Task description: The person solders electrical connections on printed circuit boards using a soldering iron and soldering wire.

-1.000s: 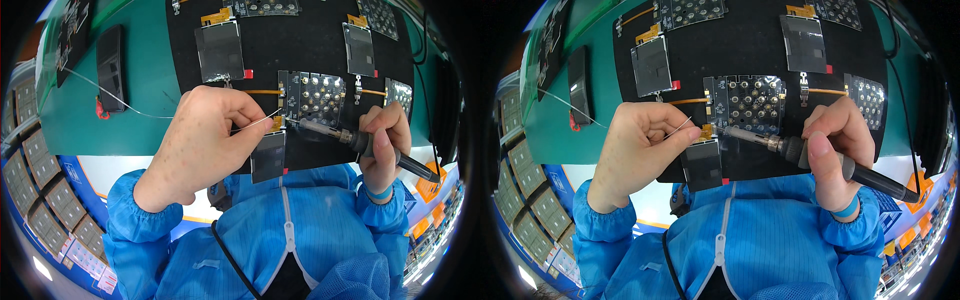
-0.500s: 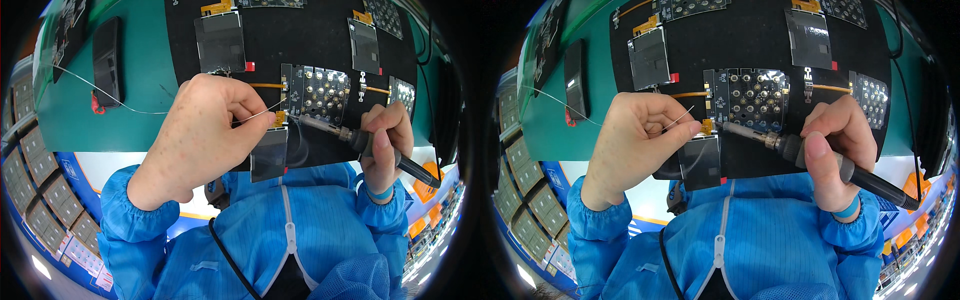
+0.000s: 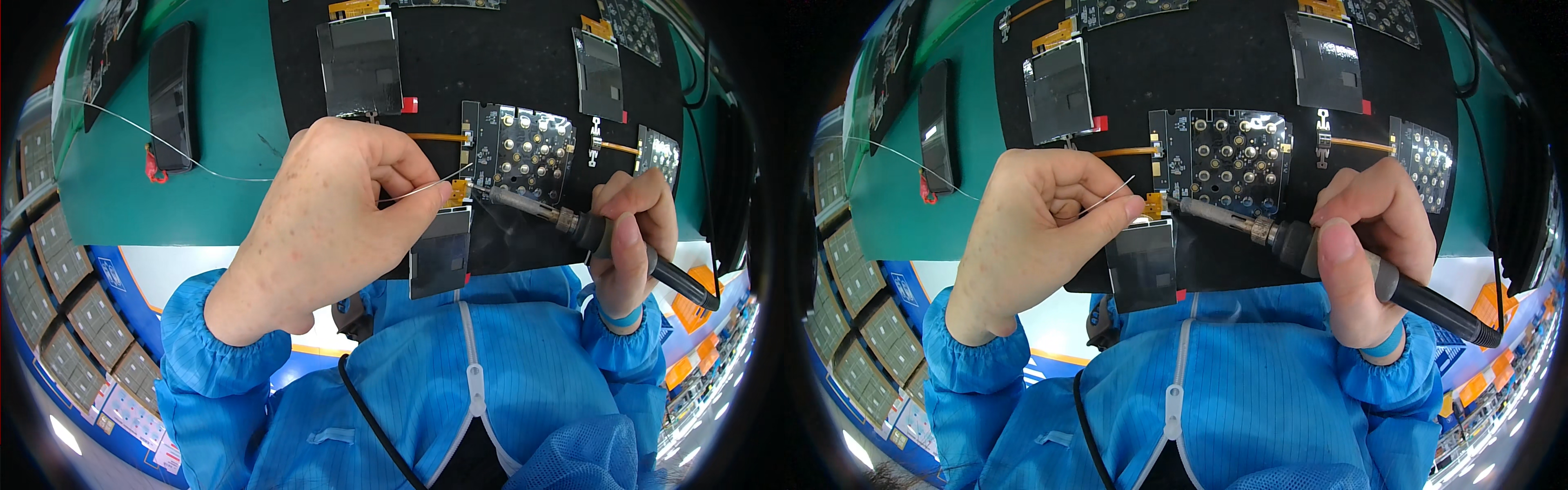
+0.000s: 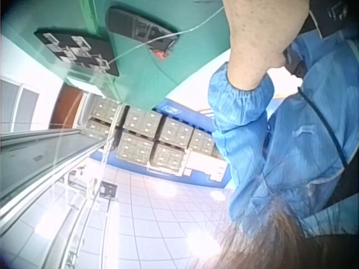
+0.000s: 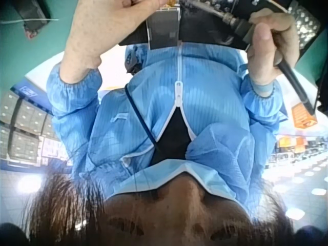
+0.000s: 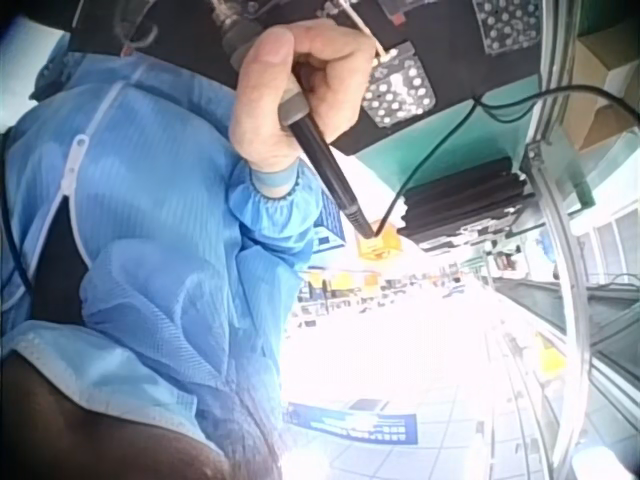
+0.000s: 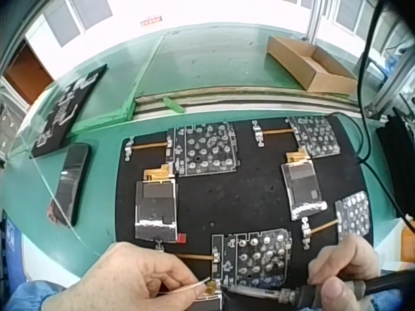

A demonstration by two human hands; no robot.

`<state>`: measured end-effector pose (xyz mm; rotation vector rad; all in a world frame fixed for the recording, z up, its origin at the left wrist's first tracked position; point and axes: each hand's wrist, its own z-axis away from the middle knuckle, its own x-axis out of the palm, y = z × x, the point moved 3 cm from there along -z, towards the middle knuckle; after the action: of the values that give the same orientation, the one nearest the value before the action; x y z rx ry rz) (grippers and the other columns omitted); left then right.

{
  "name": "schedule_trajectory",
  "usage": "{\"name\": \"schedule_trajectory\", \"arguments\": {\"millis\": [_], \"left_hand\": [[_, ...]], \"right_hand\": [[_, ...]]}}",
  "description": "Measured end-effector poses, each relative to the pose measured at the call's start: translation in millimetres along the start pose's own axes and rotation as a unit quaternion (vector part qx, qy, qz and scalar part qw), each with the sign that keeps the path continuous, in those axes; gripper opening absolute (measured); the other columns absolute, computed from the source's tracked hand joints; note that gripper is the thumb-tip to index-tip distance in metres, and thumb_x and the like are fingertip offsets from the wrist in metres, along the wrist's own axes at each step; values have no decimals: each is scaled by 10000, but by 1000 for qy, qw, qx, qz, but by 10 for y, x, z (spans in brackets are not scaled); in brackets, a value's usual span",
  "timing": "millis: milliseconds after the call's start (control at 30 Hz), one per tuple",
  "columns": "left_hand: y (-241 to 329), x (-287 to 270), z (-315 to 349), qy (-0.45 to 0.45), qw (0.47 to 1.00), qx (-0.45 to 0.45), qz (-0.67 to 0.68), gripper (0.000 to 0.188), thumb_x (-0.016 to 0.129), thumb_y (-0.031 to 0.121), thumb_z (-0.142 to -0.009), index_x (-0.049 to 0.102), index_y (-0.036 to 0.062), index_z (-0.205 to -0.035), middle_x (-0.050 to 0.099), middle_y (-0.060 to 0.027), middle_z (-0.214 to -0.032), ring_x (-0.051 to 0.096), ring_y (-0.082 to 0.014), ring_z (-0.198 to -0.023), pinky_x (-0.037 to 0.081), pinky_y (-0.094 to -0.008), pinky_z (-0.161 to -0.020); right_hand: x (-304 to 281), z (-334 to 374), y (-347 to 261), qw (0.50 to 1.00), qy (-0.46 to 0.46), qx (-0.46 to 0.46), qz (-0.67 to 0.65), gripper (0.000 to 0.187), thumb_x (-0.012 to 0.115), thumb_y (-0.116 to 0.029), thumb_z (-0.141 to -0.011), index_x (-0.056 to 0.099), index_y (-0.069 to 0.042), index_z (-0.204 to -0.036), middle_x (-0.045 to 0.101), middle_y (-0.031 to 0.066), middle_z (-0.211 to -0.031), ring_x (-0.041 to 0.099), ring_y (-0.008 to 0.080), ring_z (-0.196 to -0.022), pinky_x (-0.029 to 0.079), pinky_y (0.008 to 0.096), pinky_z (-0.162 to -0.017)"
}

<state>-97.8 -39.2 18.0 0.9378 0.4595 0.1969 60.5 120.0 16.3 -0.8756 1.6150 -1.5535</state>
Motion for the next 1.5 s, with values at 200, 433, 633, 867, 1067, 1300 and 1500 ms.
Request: {"name": "schedule_trajectory", "arguments": {"millis": [200, 433, 633, 867, 1067, 1300, 1500], "left_hand": [[-3, -3, 2, -1, 1000, 8, -5, 62, 631, 4, -775, 625, -53, -752, 601, -17, -620, 424, 20, -481, 263, -142, -406], [2, -7, 7, 0, 1000, -10, 2, 57, 632, 2, -772, 628, -50, -751, 593, 0, -614, 386, 29, -466, 240, -149, -399], [-8, -5, 2, 1, 1000, -4, 3, 60, 639, 2, -770, 626, -56, -762, 598, -13, -623, 422, 20, -483, 266, -144, -408], [-23, -12, 8, 5, 1000, 7, -13, 63, 638, -12, -768, 618, -71, -773, 606, -51, -640, 497, -10, -520, 326, -140, -435], [-64, -10, -1, 7, 1000, 7, -9, 76, 643, -13, -762, 617, -81, -785, 608, -71, -639, 542, -34, -544, 369, -145, -446], [-30, -10, 1, 7, 1000, -9, -3, 87, 646, -13, -762, 615, -88, -795, 614, -89, -662, 551, -46, -552, 378, -147, -450], [-24, -4, 0, 0, 1000, -9, -7, 95, 648, -5, -768, 615, -87, -799, 617, -98, -670, 564, -59, -561, 404, -154, -459]], "right_hand": [[4, 10, 3, 1000, -1, 1, -2, 216, 579, -211, -815, 464, -30, -802, 473, 48, -695, 382, 61, -576, 294, 206, -521], [0, 2, 2, 1000, -1, 0, -4, 217, 583, -213, -814, 467, -31, -795, 471, 53, -699, 398, 72, -595, 298, 209, -533], [-25, -3, 15, 1000, -1, -20, -1, 231, 571, -223, -825, 469, -17, -800, 466, 57, -684, 390, 69, -587, 291, 209, -530], [12, -5, 22, 1000, 2, -11, 15, 246, 564, -231, -830, 470, -5, -809, 467, 68, -677, 368, 59, -556, 270, 208, -514], [42, -15, 20, 999, -3, -32, 39, 215, 490, -206, -840, 416, -9, -795, 390, 53, -626, 270, 75, -548, 225, 241, -507], [22, -2, 28, 999, -3, -32, 36, 220, 488, -206, -842, 410, -5, -799, 388, 53, -625, 269, 72, -542, 226, 236, -505], [19, -13, 27, 998, 6, -46, 36, 209, 474, -192, -847, 404, -2, -795, 389, 57, -626, 276, 75, -542, 230, 236, -506]]}}
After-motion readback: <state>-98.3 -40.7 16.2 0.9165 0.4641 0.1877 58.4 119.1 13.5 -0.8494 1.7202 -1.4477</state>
